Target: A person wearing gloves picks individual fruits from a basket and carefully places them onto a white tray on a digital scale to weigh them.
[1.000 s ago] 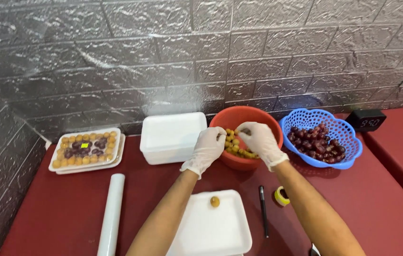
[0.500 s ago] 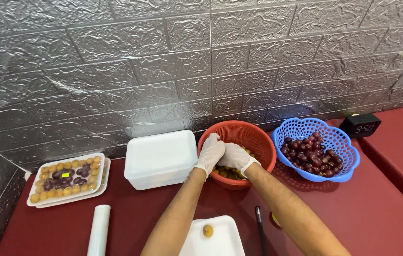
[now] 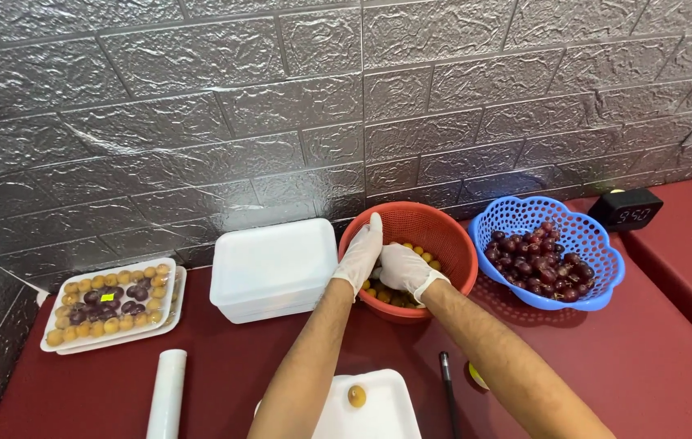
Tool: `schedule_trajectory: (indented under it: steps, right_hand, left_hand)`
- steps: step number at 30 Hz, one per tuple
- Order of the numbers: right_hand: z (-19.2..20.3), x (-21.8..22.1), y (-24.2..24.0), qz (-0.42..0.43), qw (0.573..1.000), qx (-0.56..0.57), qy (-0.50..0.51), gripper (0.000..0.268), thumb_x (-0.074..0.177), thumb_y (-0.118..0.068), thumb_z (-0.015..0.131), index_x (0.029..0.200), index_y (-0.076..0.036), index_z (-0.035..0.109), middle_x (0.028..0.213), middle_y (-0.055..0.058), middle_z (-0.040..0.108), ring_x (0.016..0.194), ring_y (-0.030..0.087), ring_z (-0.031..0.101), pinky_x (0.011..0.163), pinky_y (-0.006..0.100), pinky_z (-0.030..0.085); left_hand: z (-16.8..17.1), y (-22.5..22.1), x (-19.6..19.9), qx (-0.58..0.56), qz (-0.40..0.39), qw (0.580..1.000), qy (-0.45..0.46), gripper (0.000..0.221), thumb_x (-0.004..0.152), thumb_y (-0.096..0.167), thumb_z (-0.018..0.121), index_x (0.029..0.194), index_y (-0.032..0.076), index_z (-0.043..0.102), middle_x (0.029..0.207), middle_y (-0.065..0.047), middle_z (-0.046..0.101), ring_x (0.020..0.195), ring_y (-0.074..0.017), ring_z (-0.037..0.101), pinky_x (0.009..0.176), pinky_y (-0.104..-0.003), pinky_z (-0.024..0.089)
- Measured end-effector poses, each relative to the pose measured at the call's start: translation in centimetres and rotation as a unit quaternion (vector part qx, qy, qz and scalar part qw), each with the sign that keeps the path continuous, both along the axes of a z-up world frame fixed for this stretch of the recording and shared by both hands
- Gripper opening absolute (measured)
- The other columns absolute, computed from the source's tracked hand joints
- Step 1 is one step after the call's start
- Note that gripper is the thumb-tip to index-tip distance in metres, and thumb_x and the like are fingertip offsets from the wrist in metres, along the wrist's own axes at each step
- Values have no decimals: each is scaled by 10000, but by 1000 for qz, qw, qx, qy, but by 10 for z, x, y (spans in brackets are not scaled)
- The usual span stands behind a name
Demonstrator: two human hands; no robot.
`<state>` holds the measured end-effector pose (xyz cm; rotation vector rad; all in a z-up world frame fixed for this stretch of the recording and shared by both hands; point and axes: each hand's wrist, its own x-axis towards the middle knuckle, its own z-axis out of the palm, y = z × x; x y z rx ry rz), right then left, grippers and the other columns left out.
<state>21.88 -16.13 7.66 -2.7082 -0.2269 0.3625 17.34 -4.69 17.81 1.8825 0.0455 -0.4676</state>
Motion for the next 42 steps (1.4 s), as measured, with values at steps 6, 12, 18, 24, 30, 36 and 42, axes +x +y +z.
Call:
schedule_trajectory:
  steps: [6, 12, 18, 24, 30, 36, 42]
  right_hand:
    - [-16, 12, -10, -10, 999, 32, -2, 289, 826, -186, 606, 997, -7, 755, 1058, 240, 755, 1107, 429, 692, 896, 503, 584]
    - [-9, 3, -2, 33, 999, 31, 3, 327, 797, -208, 667, 1012, 20, 763, 1040, 276, 754, 1092, 468, 695, 914, 525, 578]
    - [-16, 8, -8, 29, 1000, 6, 7, 366, 803, -248, 717, 1084, -16, 738, 1106, 244, 747, 1133, 457, 680, 952, 535, 568]
    - [3, -1, -11, -10, 999, 31, 1, 408, 810, -262, 716, 1167, -65, 702, 1142, 162, 756, 1181, 392, 670, 973, 523, 562]
    - [5, 1, -17, -43, 997, 49, -34, 417, 832, -255, 723, 1239, -165, 708, 1172, 91, 749, 1204, 319, 669, 1002, 470, 560]
    - [15, -7, -25, -93, 981, 163, -52, 450, 898, -199, 713, 1340, -156, 642, 1222, 121, 719, 1253, 300, 636, 1052, 460, 523]
    - [50, -38, -26, -99, 964, 240, -62, 429, 916, -120, 719, 1338, -90, 650, 1131, 115, 682, 1125, 235, 663, 1010, 414, 528]
  left_hand:
    - [-52, 2, 38, 6, 1, 1000, 0, 868, 1020, 649, 160, 1608, 26, 301, 1682, -164, 279, 1571, -298, 209, 1314, -430, 133]
    - [-52, -1, 37, 7, 2, 1000, -6, 885, 1011, 651, 145, 1600, 10, 311, 1675, -184, 289, 1570, -307, 214, 1315, -437, 138]
    - [-27, 2, 14, 0, 1, 1000, -10, 900, 1006, 676, 149, 1590, 18, 335, 1669, -171, 303, 1563, -303, 230, 1312, -422, 150]
    - [-46, -2, 29, -30, 28, 999, -27, 894, 1008, 670, 181, 1606, 16, 303, 1680, -166, 280, 1568, -292, 214, 1306, -427, 149]
    - [-13, -1, 0, -54, 84, 994, -47, 882, 991, 680, 262, 1549, 17, 424, 1629, -177, 383, 1535, -301, 304, 1298, -405, 217]
    - [-116, -8, 72, 26, 140, 980, -136, 432, 943, 466, 516, 1240, 214, 702, 1324, -41, 679, 1325, -244, 562, 1151, -402, 447]
    - [-102, -8, 50, 27, 125, 964, -234, 295, 880, 116, 567, 1096, 179, 757, 1104, -102, 768, 1149, -276, 688, 977, -406, 559]
